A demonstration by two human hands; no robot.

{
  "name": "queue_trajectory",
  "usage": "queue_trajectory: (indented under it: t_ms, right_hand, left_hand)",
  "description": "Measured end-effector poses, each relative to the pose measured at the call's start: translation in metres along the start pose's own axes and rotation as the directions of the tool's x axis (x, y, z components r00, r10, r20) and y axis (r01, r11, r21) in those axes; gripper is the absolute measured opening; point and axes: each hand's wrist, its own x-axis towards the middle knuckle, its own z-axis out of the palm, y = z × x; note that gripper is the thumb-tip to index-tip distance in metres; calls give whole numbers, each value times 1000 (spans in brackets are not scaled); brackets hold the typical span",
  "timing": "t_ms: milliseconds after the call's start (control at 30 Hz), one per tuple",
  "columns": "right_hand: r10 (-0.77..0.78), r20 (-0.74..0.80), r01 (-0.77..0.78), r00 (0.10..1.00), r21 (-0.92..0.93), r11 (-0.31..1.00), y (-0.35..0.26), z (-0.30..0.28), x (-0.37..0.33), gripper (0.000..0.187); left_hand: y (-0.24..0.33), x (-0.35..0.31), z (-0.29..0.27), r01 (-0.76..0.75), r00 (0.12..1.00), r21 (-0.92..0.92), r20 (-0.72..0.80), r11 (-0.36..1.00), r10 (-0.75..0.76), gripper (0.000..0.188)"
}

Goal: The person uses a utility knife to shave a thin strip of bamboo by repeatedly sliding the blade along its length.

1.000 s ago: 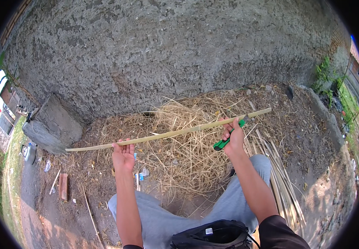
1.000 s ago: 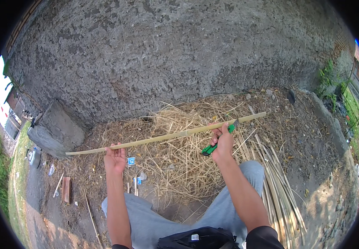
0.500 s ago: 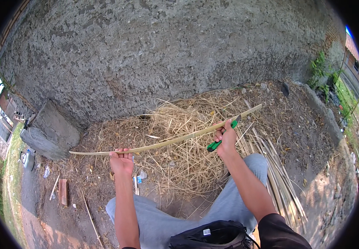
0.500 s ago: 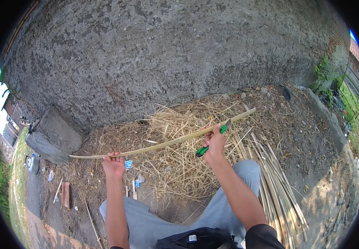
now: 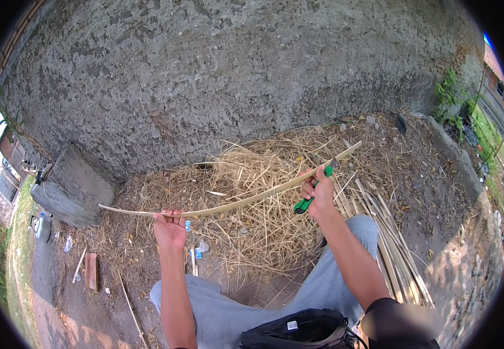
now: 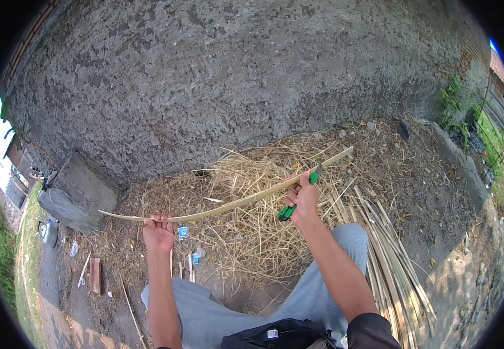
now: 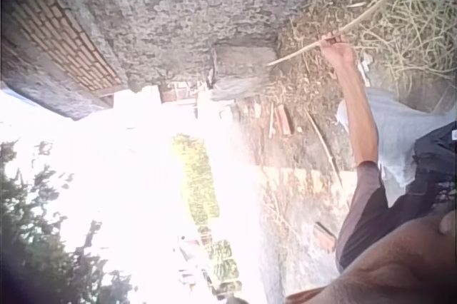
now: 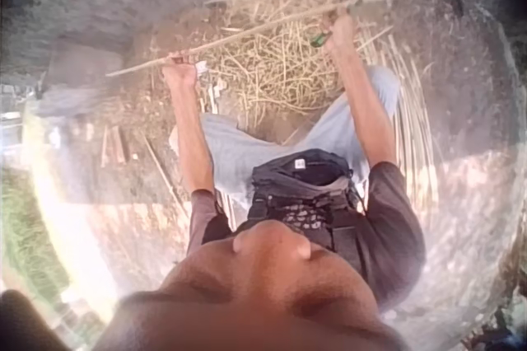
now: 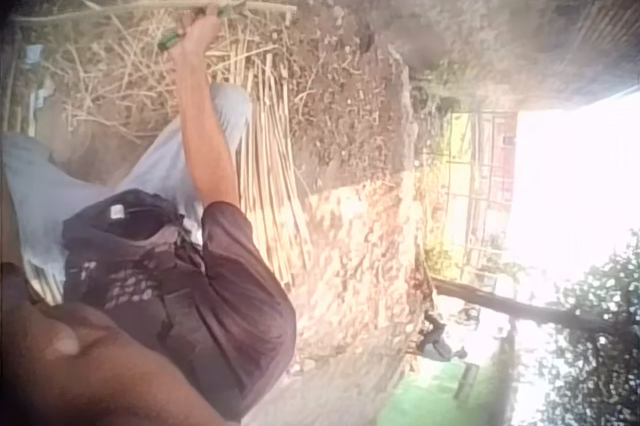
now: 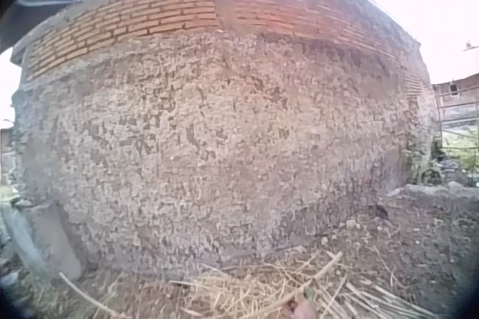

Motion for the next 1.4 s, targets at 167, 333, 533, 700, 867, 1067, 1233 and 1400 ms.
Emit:
queue_trajectory:
  t_ms: [167,333,533,700,867,1067,1233,1400]
  right_hand:
    - [22,12,-22,1000,-21,1000,2,0,4,41]
    - [-10,16,11,1000,-58,998,4,7,-2,41]
    - [-75,-175,62,982,-80,995,17,4,-2,36]
    - [-62,-318,76,946,31,997,19,4,1,32]
    - [15,-321,2,947,54,999,25,18,-5,30]
    - [107,-210,-111,972,-11,994,37,17,-18,30]
    - [235,-80,-244,969,-137,960,35,18,-21,35]
    - [204,203,-99,958,-432,896,12,34,-49,37]
  left_hand:
    - [2,4,1,5,1000,22,6,1000,-5,38]
    - [8,18,-21,-2,998,16,62,1000,1,36]
    - [-6,-10,-6,82,961,477,-271,875,58,54]
    - [24,-44,17,14,994,1000,-15,-15,-107,53]
    - [-12,-144,73,-562,478,424,867,-710,140,34]
    - [-49,-117,114,-560,114,-258,917,-787,-381,25]
    - [-48,-100,89,-638,294,-249,796,-729,-529,20]
    - [-28,-109,91,-595,778,752,451,-283,-437,21]
